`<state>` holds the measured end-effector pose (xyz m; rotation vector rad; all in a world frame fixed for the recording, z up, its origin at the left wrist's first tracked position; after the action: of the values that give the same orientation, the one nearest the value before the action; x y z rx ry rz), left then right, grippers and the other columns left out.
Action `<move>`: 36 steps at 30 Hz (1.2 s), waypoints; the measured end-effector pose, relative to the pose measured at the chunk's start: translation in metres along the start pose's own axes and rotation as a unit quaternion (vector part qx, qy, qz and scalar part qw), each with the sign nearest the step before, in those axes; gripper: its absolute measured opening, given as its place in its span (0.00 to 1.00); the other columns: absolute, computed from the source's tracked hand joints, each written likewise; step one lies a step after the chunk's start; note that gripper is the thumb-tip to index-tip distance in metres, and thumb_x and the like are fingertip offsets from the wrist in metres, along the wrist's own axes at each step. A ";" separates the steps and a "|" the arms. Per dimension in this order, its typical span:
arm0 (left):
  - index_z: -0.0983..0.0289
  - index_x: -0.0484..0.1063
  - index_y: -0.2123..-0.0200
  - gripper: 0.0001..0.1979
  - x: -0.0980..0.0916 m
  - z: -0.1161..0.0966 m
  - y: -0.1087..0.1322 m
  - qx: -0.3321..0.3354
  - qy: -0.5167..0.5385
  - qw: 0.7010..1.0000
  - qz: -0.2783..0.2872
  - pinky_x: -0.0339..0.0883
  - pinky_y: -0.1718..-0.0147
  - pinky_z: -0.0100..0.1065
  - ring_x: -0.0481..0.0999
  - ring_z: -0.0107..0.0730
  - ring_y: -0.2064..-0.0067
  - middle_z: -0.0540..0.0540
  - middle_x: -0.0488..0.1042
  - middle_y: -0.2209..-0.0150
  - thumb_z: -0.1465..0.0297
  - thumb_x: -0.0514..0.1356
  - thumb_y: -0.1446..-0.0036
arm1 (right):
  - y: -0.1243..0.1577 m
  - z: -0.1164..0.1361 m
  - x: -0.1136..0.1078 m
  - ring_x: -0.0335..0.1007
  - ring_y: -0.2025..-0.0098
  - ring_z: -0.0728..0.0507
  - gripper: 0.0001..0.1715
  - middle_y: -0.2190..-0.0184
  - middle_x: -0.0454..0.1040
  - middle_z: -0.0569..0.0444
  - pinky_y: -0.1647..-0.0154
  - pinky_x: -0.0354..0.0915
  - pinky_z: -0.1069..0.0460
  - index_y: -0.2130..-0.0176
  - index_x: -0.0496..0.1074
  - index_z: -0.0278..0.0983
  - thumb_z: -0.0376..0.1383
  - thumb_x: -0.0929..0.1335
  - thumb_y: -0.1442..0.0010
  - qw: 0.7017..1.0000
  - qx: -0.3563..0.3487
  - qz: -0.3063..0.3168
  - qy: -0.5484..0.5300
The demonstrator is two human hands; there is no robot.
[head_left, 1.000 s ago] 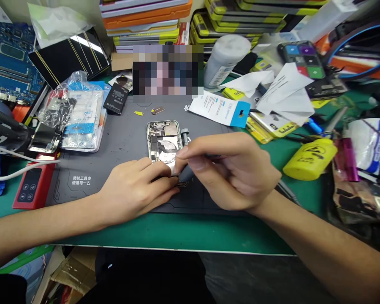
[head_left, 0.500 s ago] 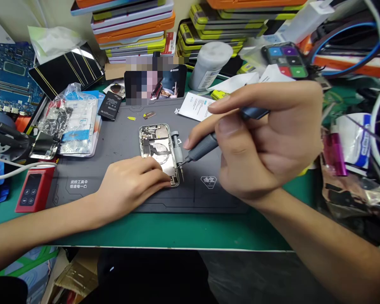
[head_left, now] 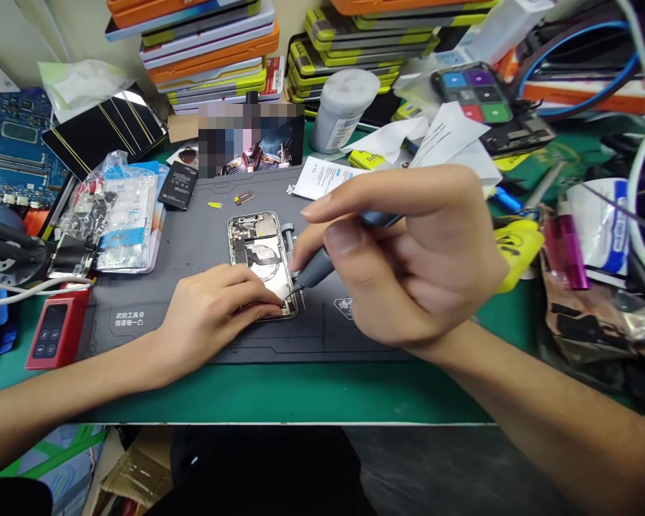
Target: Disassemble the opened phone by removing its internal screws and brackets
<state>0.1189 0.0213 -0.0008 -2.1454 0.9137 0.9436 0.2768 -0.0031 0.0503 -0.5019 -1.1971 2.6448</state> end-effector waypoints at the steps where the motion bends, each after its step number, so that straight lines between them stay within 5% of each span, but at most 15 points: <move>1: 0.60 0.83 0.55 0.09 0.000 0.000 -0.001 -0.003 0.002 1.000 0.000 0.76 0.55 0.33 0.82 0.32 0.55 0.52 0.84 0.57 0.66 0.62 0.25 | 0.000 0.000 0.001 0.83 0.69 0.44 0.15 0.54 0.84 0.54 0.75 0.76 0.48 0.48 0.77 0.48 0.32 0.66 0.28 1.000 -0.004 0.006 -0.003; 14: 0.59 0.83 0.55 0.10 0.003 -0.002 -0.001 0.014 -0.018 1.000 -0.006 0.75 0.53 0.33 0.83 0.32 0.54 0.52 0.84 0.57 0.63 0.62 0.25 | 0.007 -0.010 0.008 0.83 0.68 0.45 0.13 0.52 0.84 0.54 0.70 0.78 0.48 0.47 0.75 0.48 0.33 0.66 0.26 0.999 0.009 0.041 -0.006; 22: 0.61 0.81 0.49 0.16 0.006 -0.005 0.005 0.026 -0.118 0.992 -0.018 0.71 0.61 0.33 0.81 0.33 0.57 0.53 0.82 0.55 0.55 0.65 0.29 | 0.006 -0.020 -0.001 0.82 0.70 0.46 0.14 0.51 0.80 0.52 0.76 0.74 0.50 0.47 0.77 0.49 0.33 0.67 0.26 0.998 0.034 -0.044 -0.016; 36: 0.62 0.80 0.55 0.05 0.003 -0.005 0.007 -0.002 0.067 0.998 0.009 0.71 0.55 0.30 0.82 0.30 0.56 0.50 0.83 0.58 0.67 0.67 0.29 | 0.009 -0.015 0.002 0.81 0.74 0.44 0.14 0.58 0.81 0.51 0.83 0.68 0.51 0.48 0.80 0.45 0.32 0.69 0.29 0.996 -0.013 -0.093 0.004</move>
<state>0.1166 0.0128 -0.0023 -2.2283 0.9978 0.8195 0.2804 0.0021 0.0335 -0.3851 -1.2154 2.4720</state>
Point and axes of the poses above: each hand's wrist, its own y-axis away from the middle knuckle, its own x-axis out of the palm, z = x × y, the point moved 8 cm from there along -y, towards the middle knuckle
